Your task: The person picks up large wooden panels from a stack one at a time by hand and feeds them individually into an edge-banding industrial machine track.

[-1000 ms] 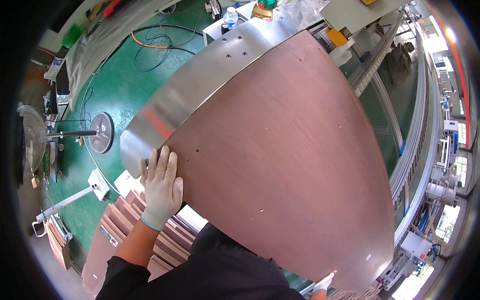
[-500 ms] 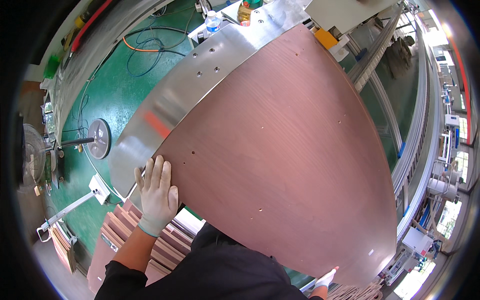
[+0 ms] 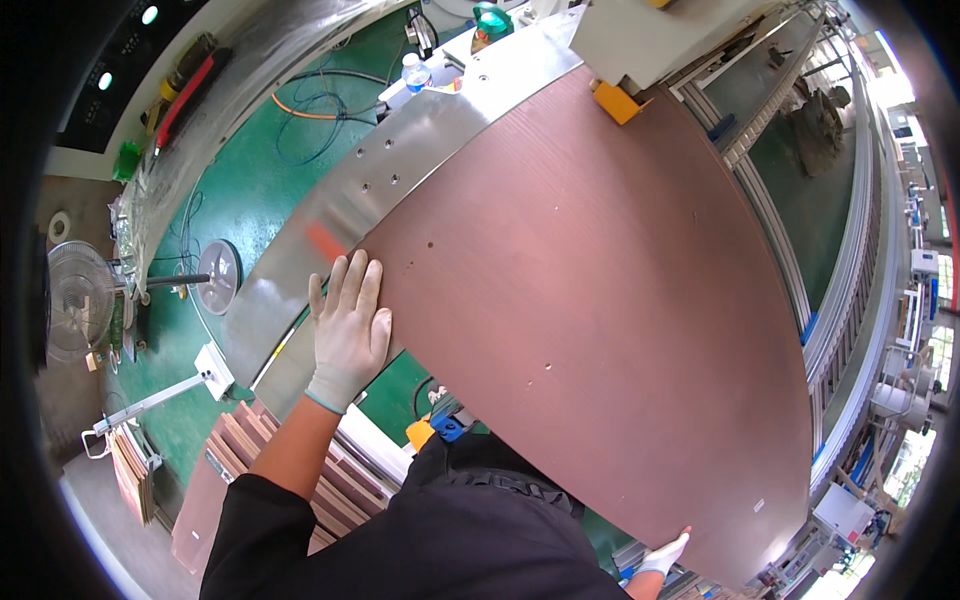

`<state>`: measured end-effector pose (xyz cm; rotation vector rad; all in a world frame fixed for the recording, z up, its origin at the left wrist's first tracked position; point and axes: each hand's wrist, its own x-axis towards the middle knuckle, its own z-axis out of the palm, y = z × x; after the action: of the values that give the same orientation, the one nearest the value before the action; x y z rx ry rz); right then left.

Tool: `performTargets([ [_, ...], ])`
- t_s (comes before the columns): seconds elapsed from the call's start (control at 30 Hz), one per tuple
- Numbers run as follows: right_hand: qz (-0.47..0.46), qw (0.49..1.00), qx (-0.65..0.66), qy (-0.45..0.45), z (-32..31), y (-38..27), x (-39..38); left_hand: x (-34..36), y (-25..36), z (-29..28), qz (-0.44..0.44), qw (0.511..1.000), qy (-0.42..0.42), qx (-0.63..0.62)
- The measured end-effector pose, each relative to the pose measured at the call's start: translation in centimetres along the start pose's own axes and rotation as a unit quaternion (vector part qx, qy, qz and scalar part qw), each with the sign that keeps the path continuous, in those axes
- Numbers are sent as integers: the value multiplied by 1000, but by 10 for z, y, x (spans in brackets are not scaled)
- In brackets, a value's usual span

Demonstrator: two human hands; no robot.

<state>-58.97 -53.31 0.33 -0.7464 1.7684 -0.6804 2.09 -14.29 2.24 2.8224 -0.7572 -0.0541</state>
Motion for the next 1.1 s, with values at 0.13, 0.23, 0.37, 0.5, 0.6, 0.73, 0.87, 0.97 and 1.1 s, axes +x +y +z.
performTargets([
  [0.13,-2,999,-32,22,24,-26,21,5,6,1,-23,1000,5,20],
  [0.23,-50,998,-24,12,22,-38,52,7,10,2,-36,999,11,28],
  [0.37,-79,994,-22,-77,32,-64,86,9,12,6,-34,998,25,45],
  [0.5,-115,986,-56,-109,54,-87,107,5,10,4,-35,999,32,14],
  [0.6,-136,982,-80,-107,68,-105,125,3,8,6,-32,999,35,7],
  [0.73,-167,974,-123,-89,88,-130,151,1,7,8,-34,997,65,2],
  [0.87,-201,964,-120,-129,104,-154,196,5,4,12,-27,993,117,6],
  [0.97,-191,959,-193,-82,138,-147,186,-26,-1,19,-60,986,153,39],
  [1.1,35,735,21,-677,81,-178,316,-41,59,54,-117,974,179,-78],
])
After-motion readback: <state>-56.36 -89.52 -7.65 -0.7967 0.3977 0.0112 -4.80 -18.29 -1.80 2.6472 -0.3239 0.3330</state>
